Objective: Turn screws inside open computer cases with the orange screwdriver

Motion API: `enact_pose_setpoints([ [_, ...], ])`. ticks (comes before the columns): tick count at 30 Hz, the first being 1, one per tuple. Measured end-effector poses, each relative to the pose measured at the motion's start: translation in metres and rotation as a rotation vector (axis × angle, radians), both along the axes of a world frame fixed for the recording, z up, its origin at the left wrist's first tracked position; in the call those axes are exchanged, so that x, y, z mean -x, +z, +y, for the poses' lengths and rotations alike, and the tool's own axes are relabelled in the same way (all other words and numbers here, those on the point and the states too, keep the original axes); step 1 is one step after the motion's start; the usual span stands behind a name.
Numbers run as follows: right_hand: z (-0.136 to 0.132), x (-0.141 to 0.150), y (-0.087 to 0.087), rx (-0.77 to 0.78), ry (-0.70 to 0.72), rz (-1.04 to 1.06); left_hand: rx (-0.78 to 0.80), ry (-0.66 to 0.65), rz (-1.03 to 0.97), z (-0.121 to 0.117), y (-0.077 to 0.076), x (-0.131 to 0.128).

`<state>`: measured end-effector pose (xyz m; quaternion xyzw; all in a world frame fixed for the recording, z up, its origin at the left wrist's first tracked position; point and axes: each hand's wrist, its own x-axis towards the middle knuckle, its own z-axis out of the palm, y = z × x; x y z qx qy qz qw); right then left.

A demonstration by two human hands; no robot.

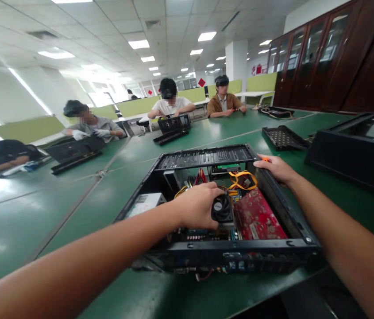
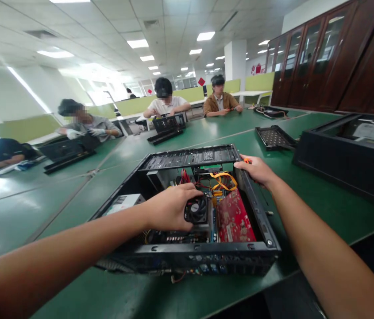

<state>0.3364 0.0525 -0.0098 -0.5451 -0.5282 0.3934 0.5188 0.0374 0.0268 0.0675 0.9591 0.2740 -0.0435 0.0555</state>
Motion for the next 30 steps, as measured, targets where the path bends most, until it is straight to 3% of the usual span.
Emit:
enact_pose_setpoints([
  [4,-0.008,-0.008,0.016,-0.113,-0.049,0.134,-0.044,0.078,0.096,0.016,0.017,0.03],
  [6,-0.022,-0.009,0.037,-0.209,-0.103,0.15,-0.024,0.105,0.177,0.022,0.01,0.039],
  [9,-0.048,0.004,0.079,-0.342,-0.171,0.002,0.003,0.087,0.243,0.026,-0.007,0.043],
  [12,-0.068,0.029,0.117,-0.425,-0.089,-0.047,0.014,0.068,0.223,0.024,-0.019,0.04],
  [14,-0.073,0.045,0.13,-0.447,-0.005,-0.039,0.03,0.058,0.203,0.023,-0.023,0.037],
  [18,-0.066,0.074,0.128,-0.411,0.176,-0.142,0.056,0.075,0.211,0.023,-0.024,0.034],
  [21,-0.057,0.098,0.114,-0.331,0.315,-0.396,0.068,0.132,0.212,0.018,-0.006,0.044],
  [24,-0.051,0.124,0.101,-0.281,0.395,-0.776,-0.011,0.236,0.031,-0.001,0.023,0.077],
  [26,-0.049,0.137,0.094,-0.244,0.433,-0.938,-0.119,0.319,-0.199,-0.02,0.032,0.111],
  [28,-0.047,0.146,0.089,-0.226,0.453,-1.003,-0.223,0.377,-0.408,-0.042,0.025,0.145],
  [30,-0.044,0.151,0.087,-0.228,0.445,-1.028,-0.319,0.394,-0.556,-0.06,0.005,0.172],
])
